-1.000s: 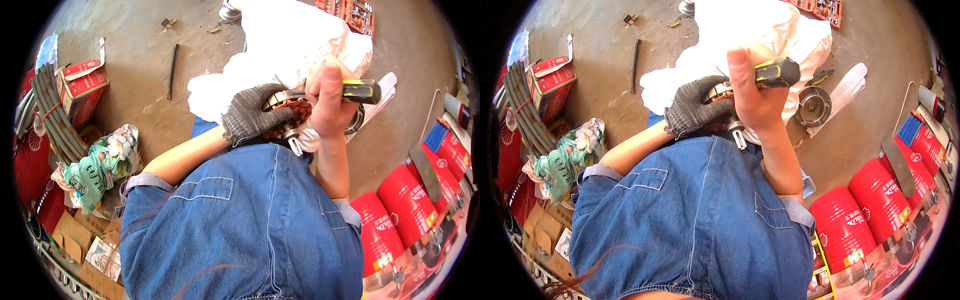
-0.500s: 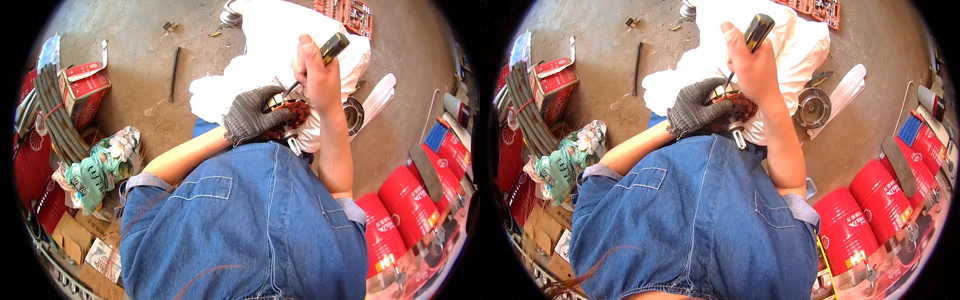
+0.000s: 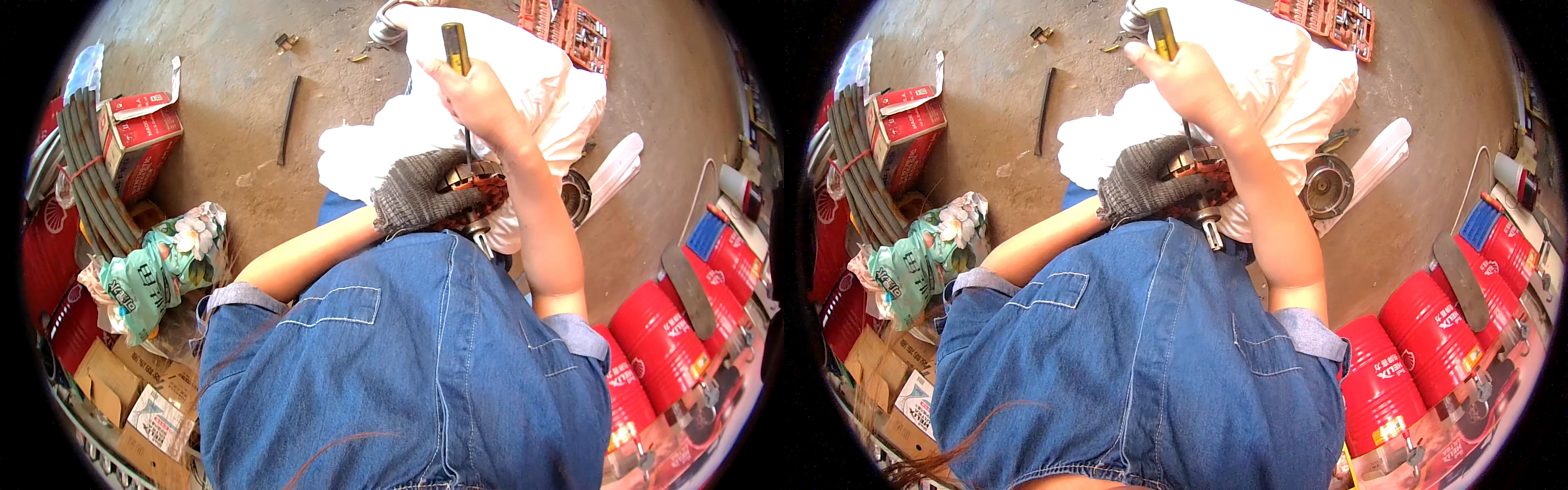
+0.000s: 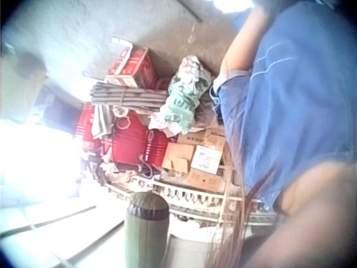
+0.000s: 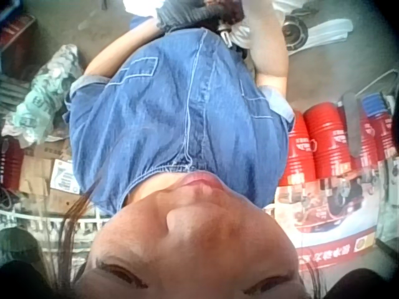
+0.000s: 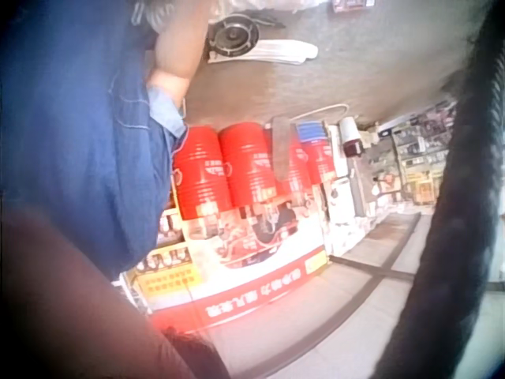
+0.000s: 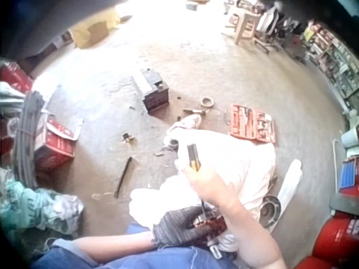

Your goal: The person sits on the floor and uses a screwdriver to adjust and scrape the copper windings of a circular electrical component held in their gloved left hand. They repeatedly probe and scrape the component's surface throughout the clip.

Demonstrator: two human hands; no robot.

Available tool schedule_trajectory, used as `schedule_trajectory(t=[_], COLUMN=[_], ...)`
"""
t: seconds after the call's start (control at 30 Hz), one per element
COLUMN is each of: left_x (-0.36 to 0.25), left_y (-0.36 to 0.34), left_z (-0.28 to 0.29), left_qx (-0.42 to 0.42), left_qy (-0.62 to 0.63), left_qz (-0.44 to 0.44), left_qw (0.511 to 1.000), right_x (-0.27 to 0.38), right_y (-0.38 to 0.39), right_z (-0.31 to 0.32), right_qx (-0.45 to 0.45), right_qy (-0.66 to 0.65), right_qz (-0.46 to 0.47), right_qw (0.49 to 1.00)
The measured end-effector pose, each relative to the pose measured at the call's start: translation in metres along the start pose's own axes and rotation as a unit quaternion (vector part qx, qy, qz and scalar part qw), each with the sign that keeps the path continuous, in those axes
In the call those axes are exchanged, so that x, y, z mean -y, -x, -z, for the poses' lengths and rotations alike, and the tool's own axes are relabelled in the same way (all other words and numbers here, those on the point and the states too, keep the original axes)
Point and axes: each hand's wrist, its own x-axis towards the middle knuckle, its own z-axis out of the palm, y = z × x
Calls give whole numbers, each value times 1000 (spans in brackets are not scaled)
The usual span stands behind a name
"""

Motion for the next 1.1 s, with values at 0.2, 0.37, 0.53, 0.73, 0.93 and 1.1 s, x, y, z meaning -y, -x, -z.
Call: schedule_trajectory(t=[0.2, 0.37, 0.53, 0.73, 0.93, 1.1], left_x=[3, -4, -6, -1, 1, -3], left_y=[-3, -3, -4, -2, -4, -2], left_z=[-1, 5, 4, -1, -2, -1], left_qx=[-40, -14, -17, -62, -47, -54], left_qy=[9, -14, -4, -15, -23, 6], left_qz=[-31, -7, 2, -23, -22, -12], left_qw=[999, 1000, 1000, 998, 998, 998], right_x=[25, 42, 19, 25, 0, 34], right_y=[28, 42, 37, 36, 30, 37], right_z=[3, 24, 15, 16, 16, 17], right_qx=[-68, -136, -125, -110, -113, -102], right_qy=[19, -30, -91, -87, -115, -129], right_qz=[52, 154, 118, 106, 82, 168], right_qw=[996, 978, 981, 984, 984, 972])
